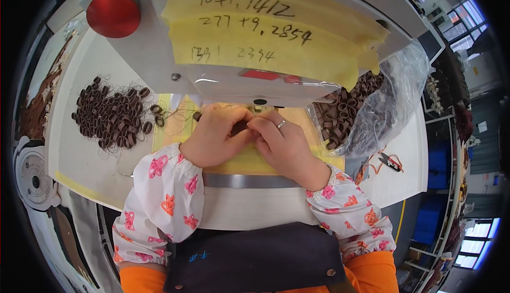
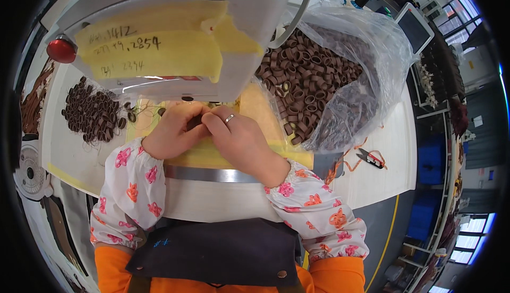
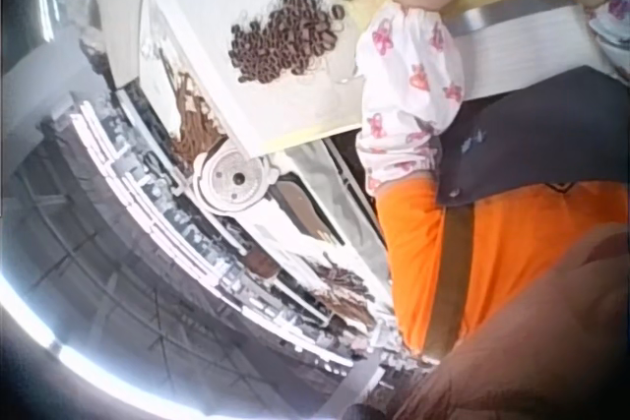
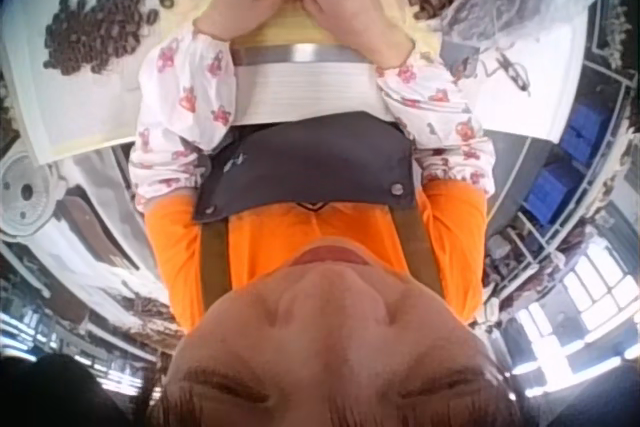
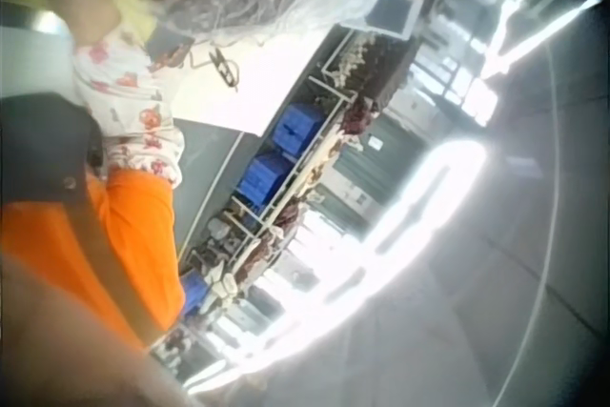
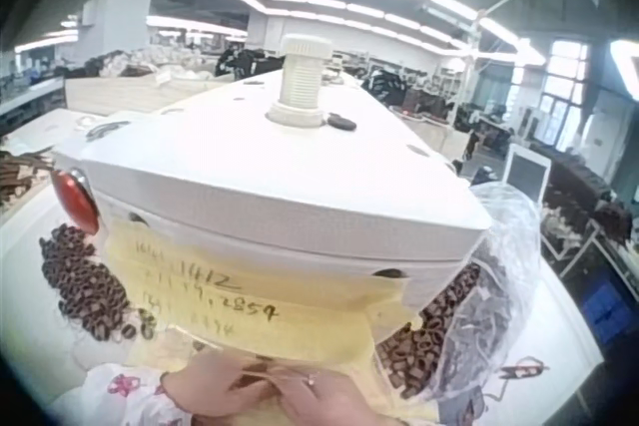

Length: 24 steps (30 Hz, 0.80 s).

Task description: The recorder is assembling small brown leather loops and positioning them under an industrial machine, likely for attaching or punching.

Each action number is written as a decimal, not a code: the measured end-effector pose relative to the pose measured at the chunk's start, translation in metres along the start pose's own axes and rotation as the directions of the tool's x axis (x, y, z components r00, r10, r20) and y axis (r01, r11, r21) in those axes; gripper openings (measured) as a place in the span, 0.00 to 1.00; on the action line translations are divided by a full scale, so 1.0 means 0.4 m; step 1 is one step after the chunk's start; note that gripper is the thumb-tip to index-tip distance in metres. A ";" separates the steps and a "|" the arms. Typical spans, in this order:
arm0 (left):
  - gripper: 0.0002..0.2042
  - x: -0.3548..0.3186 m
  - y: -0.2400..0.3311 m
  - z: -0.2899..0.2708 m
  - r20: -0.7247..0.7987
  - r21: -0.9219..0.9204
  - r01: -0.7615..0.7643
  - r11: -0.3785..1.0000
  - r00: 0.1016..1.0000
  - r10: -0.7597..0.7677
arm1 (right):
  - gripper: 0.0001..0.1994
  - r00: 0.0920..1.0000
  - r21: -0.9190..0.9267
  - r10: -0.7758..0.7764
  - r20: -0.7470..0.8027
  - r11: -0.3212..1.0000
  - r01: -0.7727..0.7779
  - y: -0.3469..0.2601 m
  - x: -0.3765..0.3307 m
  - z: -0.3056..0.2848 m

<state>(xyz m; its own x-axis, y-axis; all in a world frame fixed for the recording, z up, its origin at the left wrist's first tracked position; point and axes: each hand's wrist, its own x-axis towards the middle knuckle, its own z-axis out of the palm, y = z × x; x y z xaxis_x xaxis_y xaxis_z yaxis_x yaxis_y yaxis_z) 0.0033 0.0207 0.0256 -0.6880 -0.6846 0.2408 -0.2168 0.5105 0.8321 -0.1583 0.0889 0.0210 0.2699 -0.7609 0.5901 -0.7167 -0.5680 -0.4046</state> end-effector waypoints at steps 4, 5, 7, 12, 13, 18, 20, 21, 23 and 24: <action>0.08 0.001 -0.005 0.003 -0.005 0.041 -0.095 0.995 0.995 0.096 | 0.12 0.999 -0.042 -0.009 0.030 0.999 0.010 -0.001 -0.007 -0.006; 0.08 0.002 -0.009 0.003 -0.016 0.092 -0.129 0.987 0.991 0.131 | 0.11 0.999 -0.047 -0.011 0.040 0.999 0.013 0.002 -0.009 -0.008; 0.07 0.000 -0.016 0.006 -0.027 0.192 -0.188 0.963 0.980 0.197 | 0.11 1.000 -0.049 -0.003 0.017 0.999 0.004 0.011 -0.013 0.000; 0.09 0.004 0.001 0.010 -0.054 0.059 0.156 0.986 0.987 -0.153 | 0.09 0.945 0.246 0.327 0.006 0.915 -0.319 0.012 0.006 -0.011; 0.09 0.004 0.002 0.012 -0.080 0.016 0.194 0.981 0.978 -0.193 | 0.09 0.918 0.299 0.397 0.014 0.874 -0.382 0.014 0.006 -0.011; 0.11 0.004 -0.019 0.021 -0.134 0.004 0.182 0.983 0.974 -0.180 | 0.06 0.890 0.267 0.455 -0.027 0.861 -0.432 0.027 0.012 -0.013; 0.10 0.007 -0.014 0.024 -0.141 0.020 0.189 0.982 0.973 -0.184 | 0.05 0.882 0.245 0.470 -0.030 0.859 -0.450 0.030 0.015 -0.010; 0.09 0.009 -0.006 0.023 -0.137 0.023 0.206 0.978 0.970 -0.201 | 0.05 0.887 0.242 0.461 -0.042 0.866 -0.438 0.036 0.017 -0.006; 0.09 0.014 0.005 0.022 -0.139 0.040 0.218 0.975 0.968 -0.210 | 0.06 0.895 0.235 0.441 -0.065 0.879 -0.415 0.047 0.018 0.003; 0.09 0.017 0.006 0.022 -0.143 0.052 0.213 0.976 0.968 -0.204 | 0.06 0.897 0.232 0.436 -0.071 0.882 -0.410 0.049 0.017 0.006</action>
<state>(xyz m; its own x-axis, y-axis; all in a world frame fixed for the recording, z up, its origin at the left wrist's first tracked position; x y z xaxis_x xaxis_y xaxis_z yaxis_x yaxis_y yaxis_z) -0.0079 0.0219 0.0251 -0.5232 -0.8415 0.1345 -0.3946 0.3791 0.8370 -0.1688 0.0718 0.0155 -0.1155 -0.9081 0.4026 -0.5933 -0.2620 -0.7612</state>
